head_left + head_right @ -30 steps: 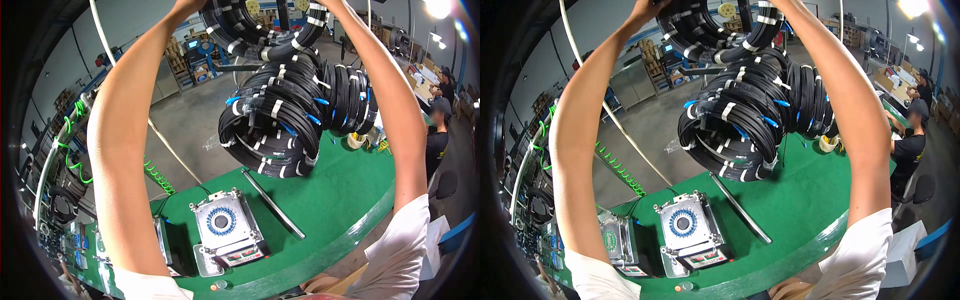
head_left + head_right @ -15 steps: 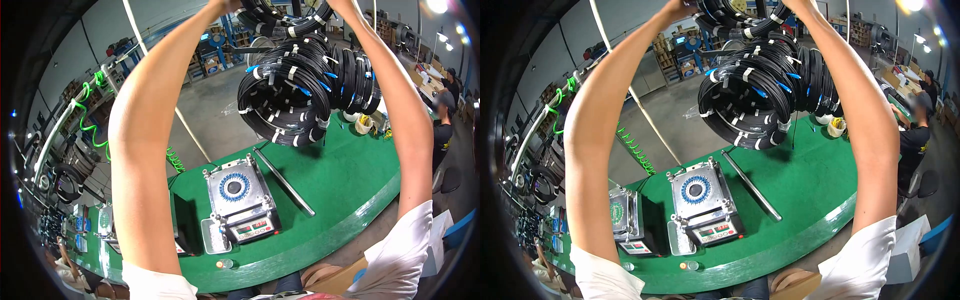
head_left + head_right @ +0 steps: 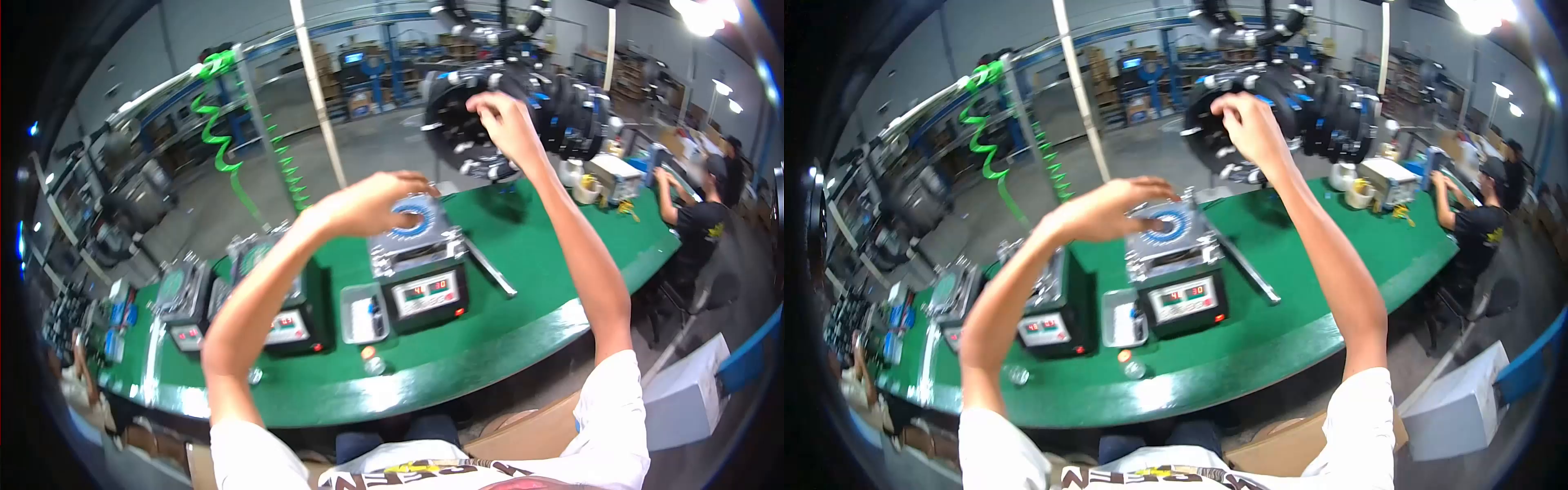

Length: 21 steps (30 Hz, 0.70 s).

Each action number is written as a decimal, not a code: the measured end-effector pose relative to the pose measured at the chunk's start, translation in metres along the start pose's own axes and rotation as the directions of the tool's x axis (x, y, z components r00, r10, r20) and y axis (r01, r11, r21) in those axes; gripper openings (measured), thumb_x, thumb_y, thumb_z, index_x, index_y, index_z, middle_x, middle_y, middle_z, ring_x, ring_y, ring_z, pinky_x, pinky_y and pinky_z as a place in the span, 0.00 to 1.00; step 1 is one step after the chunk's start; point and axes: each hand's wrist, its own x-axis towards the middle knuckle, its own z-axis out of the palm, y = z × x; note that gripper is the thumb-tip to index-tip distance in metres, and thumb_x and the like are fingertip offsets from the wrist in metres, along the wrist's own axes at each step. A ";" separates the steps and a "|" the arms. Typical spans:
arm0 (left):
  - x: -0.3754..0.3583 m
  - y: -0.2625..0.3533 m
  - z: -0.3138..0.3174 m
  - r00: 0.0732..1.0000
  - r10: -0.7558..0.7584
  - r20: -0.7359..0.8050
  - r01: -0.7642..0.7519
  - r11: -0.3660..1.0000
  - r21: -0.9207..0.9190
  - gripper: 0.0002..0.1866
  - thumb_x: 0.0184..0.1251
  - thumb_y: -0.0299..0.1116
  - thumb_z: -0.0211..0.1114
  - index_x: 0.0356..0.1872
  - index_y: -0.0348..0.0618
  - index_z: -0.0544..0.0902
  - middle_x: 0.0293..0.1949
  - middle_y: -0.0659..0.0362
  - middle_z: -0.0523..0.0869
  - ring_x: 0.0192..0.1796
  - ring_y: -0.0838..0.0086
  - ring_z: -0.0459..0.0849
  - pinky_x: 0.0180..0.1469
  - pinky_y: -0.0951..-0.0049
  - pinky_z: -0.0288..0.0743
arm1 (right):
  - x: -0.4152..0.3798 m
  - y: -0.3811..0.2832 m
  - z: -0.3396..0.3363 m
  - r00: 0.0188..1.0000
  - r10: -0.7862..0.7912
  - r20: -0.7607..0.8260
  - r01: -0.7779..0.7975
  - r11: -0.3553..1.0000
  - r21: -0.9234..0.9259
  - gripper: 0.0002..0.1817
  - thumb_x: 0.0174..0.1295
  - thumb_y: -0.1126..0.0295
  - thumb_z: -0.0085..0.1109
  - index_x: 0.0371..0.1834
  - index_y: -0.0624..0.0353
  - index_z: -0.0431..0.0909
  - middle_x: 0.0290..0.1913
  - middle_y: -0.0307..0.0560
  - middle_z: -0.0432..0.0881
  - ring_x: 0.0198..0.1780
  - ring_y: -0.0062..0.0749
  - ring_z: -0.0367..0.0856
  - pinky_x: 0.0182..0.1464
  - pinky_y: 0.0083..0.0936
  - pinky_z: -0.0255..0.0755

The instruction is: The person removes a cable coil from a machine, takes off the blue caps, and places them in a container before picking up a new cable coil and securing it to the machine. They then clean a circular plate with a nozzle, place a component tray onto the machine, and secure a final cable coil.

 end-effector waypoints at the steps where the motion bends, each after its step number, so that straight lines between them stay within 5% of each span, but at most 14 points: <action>1: -0.032 0.011 0.008 1.000 -0.007 0.002 0.007 0.998 -0.069 0.28 0.71 0.37 0.69 0.69 0.38 0.76 0.69 0.46 0.78 0.70 0.51 0.77 0.73 0.56 0.70 | -0.024 -0.026 0.013 0.993 0.069 0.091 -0.081 0.989 0.124 0.12 0.68 0.82 0.56 0.48 0.63 0.87 0.36 0.46 0.88 0.38 0.26 0.85 0.44 0.26 0.79; 3: -0.094 0.022 0.029 1.000 -0.029 -0.011 0.026 0.980 -0.199 0.28 0.74 0.40 0.68 0.71 0.39 0.75 0.69 0.47 0.78 0.67 0.53 0.80 0.70 0.56 0.74 | -0.070 -0.091 0.035 0.945 0.191 0.266 -0.251 0.945 0.212 0.12 0.68 0.83 0.55 0.49 0.66 0.87 0.35 0.43 0.87 0.35 0.22 0.83 0.42 0.23 0.79; 6: -0.187 0.033 0.054 0.975 -0.124 0.185 0.196 0.871 -0.451 0.31 0.77 0.41 0.66 0.76 0.45 0.71 0.68 0.52 0.80 0.60 0.65 0.83 0.63 0.59 0.79 | -0.142 -0.141 0.093 0.913 0.135 0.385 -0.318 0.825 0.466 0.12 0.67 0.81 0.54 0.48 0.65 0.86 0.30 0.43 0.84 0.32 0.20 0.82 0.36 0.22 0.76; 9: -0.278 0.026 0.096 0.929 -0.246 0.276 0.369 0.632 -0.681 0.31 0.80 0.39 0.63 0.79 0.45 0.67 0.71 0.53 0.77 0.65 0.67 0.80 0.71 0.62 0.74 | -0.202 -0.194 0.146 0.796 0.102 0.596 -0.522 0.615 0.591 0.14 0.68 0.81 0.52 0.50 0.65 0.86 0.32 0.40 0.84 0.32 0.20 0.82 0.37 0.21 0.78; 13: -0.398 0.022 0.134 0.858 -0.471 0.203 0.497 0.667 -0.555 0.30 0.80 0.39 0.63 0.78 0.44 0.67 0.72 0.53 0.76 0.71 0.66 0.76 0.73 0.62 0.70 | -0.252 -0.255 0.196 0.582 -0.048 0.812 -0.647 0.578 0.498 0.14 0.73 0.76 0.52 0.56 0.64 0.85 0.38 0.41 0.86 0.36 0.21 0.83 0.42 0.22 0.81; 18: -0.558 0.003 0.190 0.658 -0.694 0.292 0.687 0.395 -0.610 0.31 0.78 0.44 0.64 0.78 0.51 0.68 0.67 0.52 0.81 0.65 0.68 0.80 0.64 0.65 0.77 | -0.339 -0.285 0.289 0.476 -0.186 0.859 -0.765 0.394 0.510 0.14 0.73 0.78 0.54 0.58 0.65 0.83 0.38 0.42 0.86 0.36 0.20 0.83 0.41 0.23 0.80; 21: -0.624 -0.004 0.195 0.482 -0.784 0.390 0.766 0.161 -0.623 0.32 0.76 0.48 0.65 0.77 0.53 0.69 0.65 0.54 0.81 0.58 0.72 0.82 0.55 0.70 0.81 | -0.358 -0.308 0.322 0.317 -0.203 0.926 -0.787 0.489 0.377 0.15 0.76 0.72 0.54 0.60 0.64 0.82 0.39 0.43 0.88 0.37 0.20 0.84 0.41 0.23 0.81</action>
